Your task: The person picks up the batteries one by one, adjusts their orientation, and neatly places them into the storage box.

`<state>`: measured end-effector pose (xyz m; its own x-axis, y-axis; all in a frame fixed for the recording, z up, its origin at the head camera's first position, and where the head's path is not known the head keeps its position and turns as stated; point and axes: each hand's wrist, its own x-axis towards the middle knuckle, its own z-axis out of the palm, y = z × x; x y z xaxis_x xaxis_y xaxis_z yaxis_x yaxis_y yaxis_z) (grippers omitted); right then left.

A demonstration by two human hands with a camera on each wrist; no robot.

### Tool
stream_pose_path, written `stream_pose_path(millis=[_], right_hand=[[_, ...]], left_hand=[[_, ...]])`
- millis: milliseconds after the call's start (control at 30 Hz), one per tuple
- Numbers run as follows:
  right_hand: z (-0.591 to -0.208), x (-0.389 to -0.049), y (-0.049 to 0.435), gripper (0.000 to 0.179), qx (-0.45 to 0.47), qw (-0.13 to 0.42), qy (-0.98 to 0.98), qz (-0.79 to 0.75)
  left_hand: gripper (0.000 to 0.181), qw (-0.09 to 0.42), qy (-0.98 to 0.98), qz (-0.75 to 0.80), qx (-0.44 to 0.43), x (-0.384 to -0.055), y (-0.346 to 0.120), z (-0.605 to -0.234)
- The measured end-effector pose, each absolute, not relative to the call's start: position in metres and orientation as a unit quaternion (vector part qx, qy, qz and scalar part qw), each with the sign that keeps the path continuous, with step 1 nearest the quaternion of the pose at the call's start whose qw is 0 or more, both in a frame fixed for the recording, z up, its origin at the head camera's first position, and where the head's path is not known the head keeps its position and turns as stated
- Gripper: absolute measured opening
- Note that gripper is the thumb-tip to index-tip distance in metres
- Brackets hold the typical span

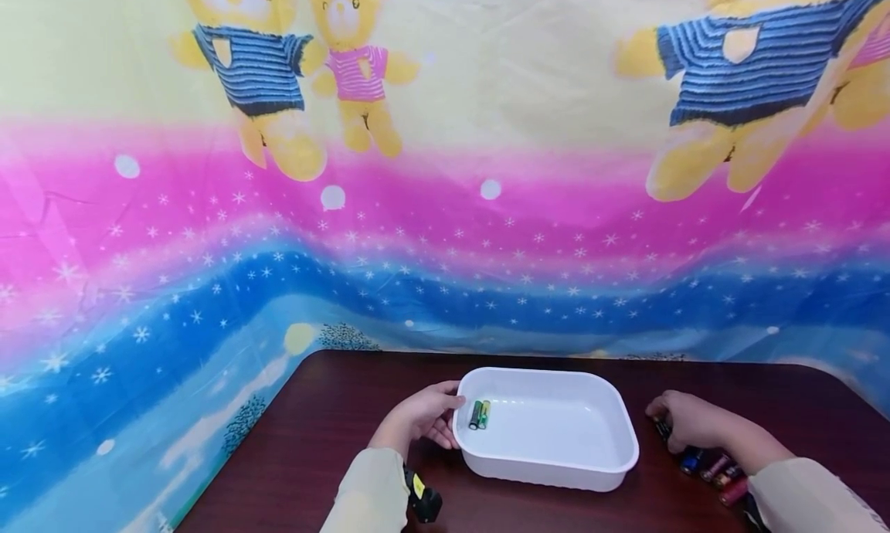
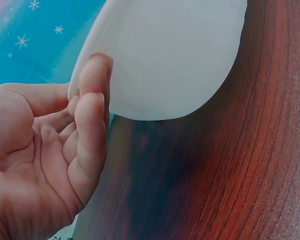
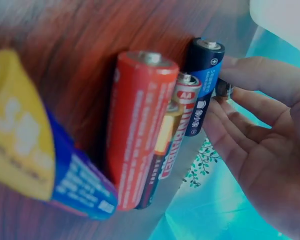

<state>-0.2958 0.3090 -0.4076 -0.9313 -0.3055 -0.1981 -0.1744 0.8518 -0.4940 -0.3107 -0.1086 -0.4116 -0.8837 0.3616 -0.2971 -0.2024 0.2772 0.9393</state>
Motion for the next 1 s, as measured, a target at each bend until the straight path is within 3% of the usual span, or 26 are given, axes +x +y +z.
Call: stream_pose_path(millis=[300, 1000], right_hand=[[-0.402, -0.293, 0.309, 0.063, -0.108, 0.11, 0.916, -0.371], [-0.354, -0.297, 0.28, 0.063, -0.08, 0.082, 0.907, -0.406]], left_hand=[[0.048, 0.232, 0.766, 0.597, 0.054, -0.311, -0.108, -0.412], [0.047, 0.233, 0.764, 0.6, 0.043, -0.31, -0.107, -0.412]])
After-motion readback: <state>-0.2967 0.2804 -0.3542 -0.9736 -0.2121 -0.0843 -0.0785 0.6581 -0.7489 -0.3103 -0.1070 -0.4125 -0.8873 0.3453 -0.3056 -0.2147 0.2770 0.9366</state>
